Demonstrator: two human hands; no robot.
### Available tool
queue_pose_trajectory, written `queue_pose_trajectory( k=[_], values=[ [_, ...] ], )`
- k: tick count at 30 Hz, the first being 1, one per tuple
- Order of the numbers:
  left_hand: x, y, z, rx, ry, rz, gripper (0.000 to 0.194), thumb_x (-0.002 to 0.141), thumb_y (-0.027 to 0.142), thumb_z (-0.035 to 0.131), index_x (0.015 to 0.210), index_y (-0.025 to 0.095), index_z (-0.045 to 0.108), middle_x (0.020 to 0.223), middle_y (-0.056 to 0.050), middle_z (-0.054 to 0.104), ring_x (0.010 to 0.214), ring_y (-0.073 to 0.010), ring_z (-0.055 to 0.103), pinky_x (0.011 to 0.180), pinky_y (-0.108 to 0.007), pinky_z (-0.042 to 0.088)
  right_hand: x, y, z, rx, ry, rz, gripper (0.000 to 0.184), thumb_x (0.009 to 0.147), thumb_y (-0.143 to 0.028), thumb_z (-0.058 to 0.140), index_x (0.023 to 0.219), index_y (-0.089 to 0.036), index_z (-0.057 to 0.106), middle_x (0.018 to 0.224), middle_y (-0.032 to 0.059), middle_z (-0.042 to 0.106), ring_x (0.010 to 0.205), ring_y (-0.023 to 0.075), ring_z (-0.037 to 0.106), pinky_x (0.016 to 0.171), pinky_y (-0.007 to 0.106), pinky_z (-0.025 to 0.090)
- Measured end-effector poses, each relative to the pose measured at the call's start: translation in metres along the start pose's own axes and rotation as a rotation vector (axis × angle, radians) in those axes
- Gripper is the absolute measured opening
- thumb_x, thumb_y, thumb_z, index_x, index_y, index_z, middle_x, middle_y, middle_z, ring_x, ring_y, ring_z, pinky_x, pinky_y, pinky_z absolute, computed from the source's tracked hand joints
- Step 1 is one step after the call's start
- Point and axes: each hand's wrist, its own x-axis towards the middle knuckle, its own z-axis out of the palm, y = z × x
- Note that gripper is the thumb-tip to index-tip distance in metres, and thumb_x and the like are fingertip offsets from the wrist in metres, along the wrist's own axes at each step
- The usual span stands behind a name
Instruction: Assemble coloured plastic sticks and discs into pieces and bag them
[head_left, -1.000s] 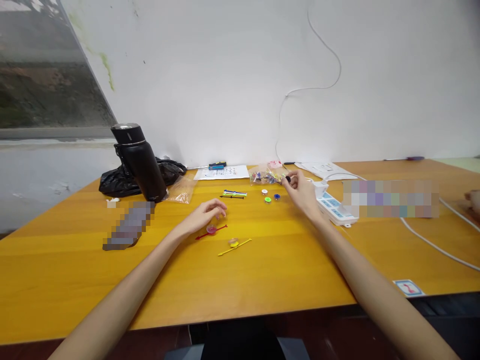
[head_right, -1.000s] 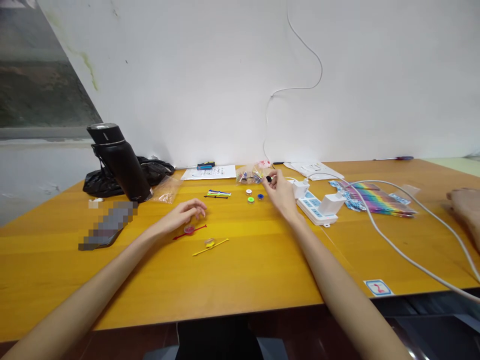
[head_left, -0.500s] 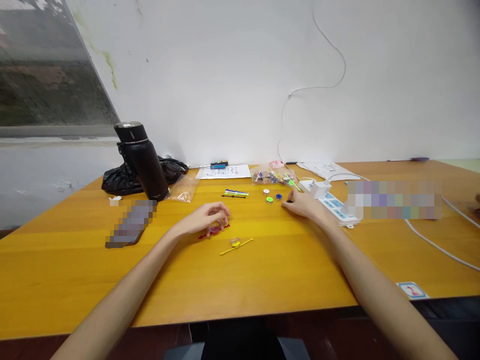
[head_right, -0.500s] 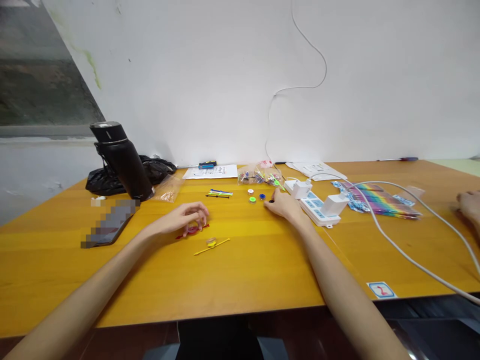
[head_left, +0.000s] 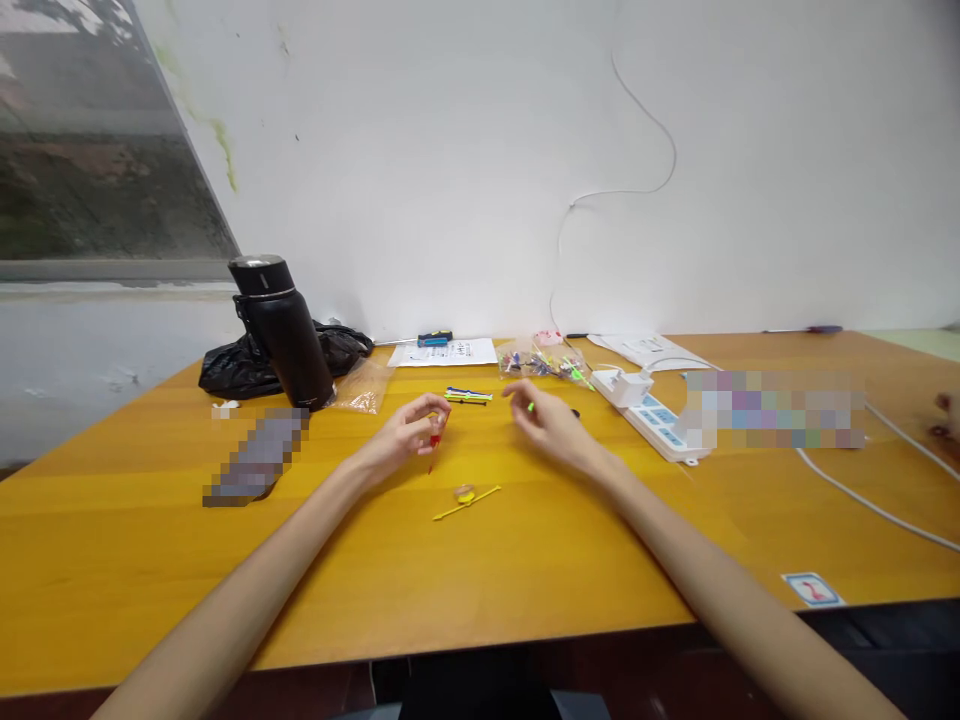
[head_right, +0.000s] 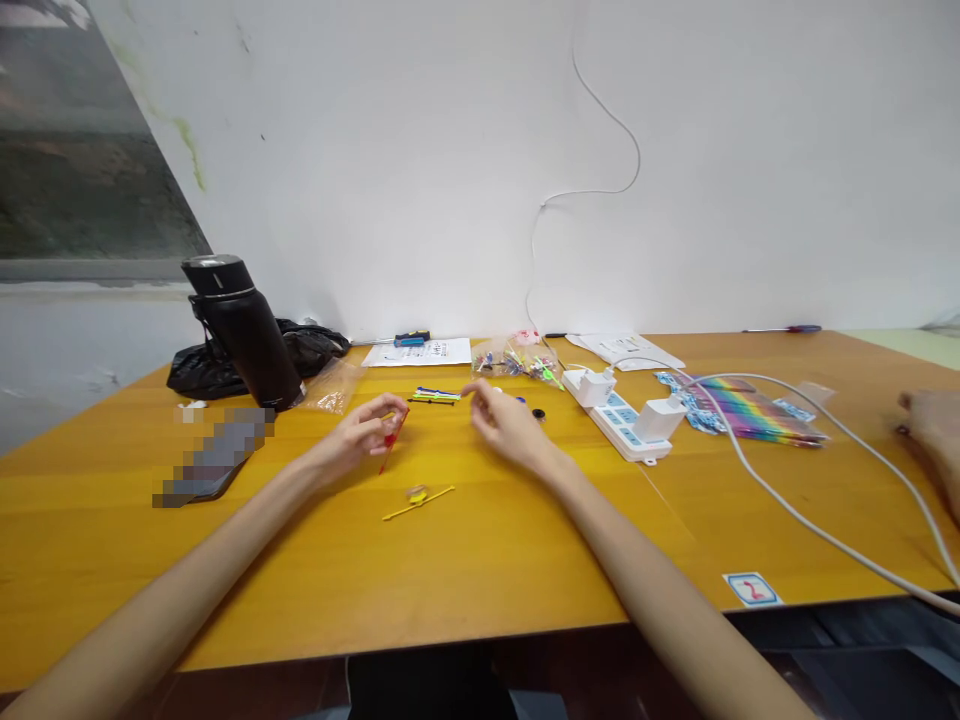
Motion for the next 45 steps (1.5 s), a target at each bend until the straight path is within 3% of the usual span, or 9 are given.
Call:
queue_pose_trajectory(
  k=[3, 6, 13, 18, 22, 25, 31, 39, 45],
  values=[
    [0.002, -0.004, 0.006, -0.193, 0.073, -0.006, 0.031, 0.069, 0.007, 0.064, 0.097, 0.02, 0.06, 0.095, 0.001, 0.053, 0.068, -0.0055, 0.046, 0.05, -0.015, 0.031, -0.005, -0.033, 0.021, 0.079, -0.103, -0.232, 0.038, 0.095, -0.02, 0.052, 0.132, -0.027, 0.053, 0.108, 0.0053, 0.065, 0.088, 0.0171, 0.061, 0.083, 0.031, 0.049],
    [0.002, -0.008, 0.013, -0.33, 0.066, -0.034, 0.029, 0.069, 0.007, 0.064, 0.096, 0.018, 0.061, 0.101, 0.0, 0.055, 0.071, -0.0058, 0.05, 0.055, -0.016, 0.037, -0.009, -0.056, 0.033, 0.141, -0.137, -0.37, 0.036, 0.096, -0.021, 0.056, 0.131, -0.029, 0.056, 0.122, 0.0078, 0.059, 0.108, 0.0196, 0.059, 0.096, 0.035, 0.049],
    [0.002, -0.016, 0.022, -0.397, 0.009, -0.088, 0.029, 0.068, 0.002, 0.061, 0.094, 0.016, 0.067, 0.098, -0.002, 0.057, 0.07, -0.0071, 0.048, 0.057, -0.018, 0.038, -0.008, -0.052, 0.042, 0.224, -0.01, -0.372, 0.017, 0.098, -0.024, 0.056, 0.111, -0.027, 0.067, 0.112, 0.0066, 0.059, 0.111, 0.0198, 0.057, 0.099, 0.037, 0.048],
    [0.001, -0.019, 0.023, -0.359, -0.044, -0.071, 0.023, 0.075, 0.01, 0.059, 0.095, 0.018, 0.067, 0.102, -0.003, 0.057, 0.084, -0.0117, 0.052, 0.071, -0.022, 0.045, -0.006, -0.05, 0.04, 0.343, 0.015, -0.265, 0.013, 0.099, -0.027, 0.056, 0.105, -0.025, 0.067, 0.105, 0.0052, 0.061, 0.099, 0.0179, 0.061, 0.093, 0.036, 0.05],
    [0.002, -0.023, 0.025, -0.142, -0.061, -0.001, 0.025, 0.079, 0.015, 0.065, 0.103, 0.023, 0.063, 0.109, -0.003, 0.056, 0.098, -0.015, 0.054, 0.078, -0.024, 0.046, -0.004, -0.051, 0.038, 0.502, 0.062, -0.077, 0.016, 0.097, -0.035, 0.059, 0.104, -0.023, 0.067, 0.1, 0.0047, 0.06, 0.088, 0.0166, 0.061, 0.077, 0.031, 0.054],
    [0.003, -0.028, 0.028, -0.022, -0.081, 0.029, 0.024, 0.085, 0.028, 0.069, 0.107, 0.023, 0.06, 0.107, -0.004, 0.058, 0.098, -0.016, 0.057, 0.076, -0.024, 0.045, -0.001, -0.049, 0.041, 0.657, 0.061, 0.043, 0.023, 0.093, -0.041, 0.063, 0.106, -0.023, 0.067, 0.103, 0.0055, 0.06, 0.091, 0.0174, 0.061, 0.073, 0.029, 0.055],
    [0.001, -0.026, 0.031, 0.044, -0.1, 0.061, 0.029, 0.089, 0.041, 0.067, 0.109, 0.024, 0.055, 0.093, -0.003, 0.062, 0.088, -0.0149, 0.061, 0.07, -0.023, 0.043, 0.002, -0.043, 0.043, 1.006, -0.158, 0.259, 0.031, 0.086, -0.048, 0.069, 0.104, -0.023, 0.064, 0.085, 0.0022, 0.067, 0.068, 0.0145, 0.061, 0.063, 0.028, 0.05],
    [0.002, -0.024, 0.029, 0.148, -0.141, 0.078, 0.033, 0.09, 0.049, 0.065, 0.102, 0.02, 0.056, 0.084, -0.002, 0.064, 0.074, -0.0129, 0.059, 0.067, -0.024, 0.043, -0.002, -0.042, 0.04, 1.143, -0.329, 0.364, 0.034, 0.087, -0.049, 0.069, 0.106, -0.023, 0.059, 0.084, 0.0019, 0.07, 0.072, 0.0136, 0.066, 0.071, 0.027, 0.051],
    [-0.001, -0.023, 0.032, 0.196, -0.188, 0.095, 0.032, 0.094, 0.051, 0.056, 0.094, 0.02, 0.053, 0.083, -0.003, 0.064, 0.067, -0.0113, 0.051, 0.069, -0.026, 0.041, -0.006, -0.047, 0.037, 1.301, -0.403, 0.448, 0.033, 0.087, -0.042, 0.072, 0.108, -0.021, 0.059, 0.076, -0.0013, 0.065, 0.069, 0.0099, 0.061, 0.064, 0.02, 0.044]
  ],
)
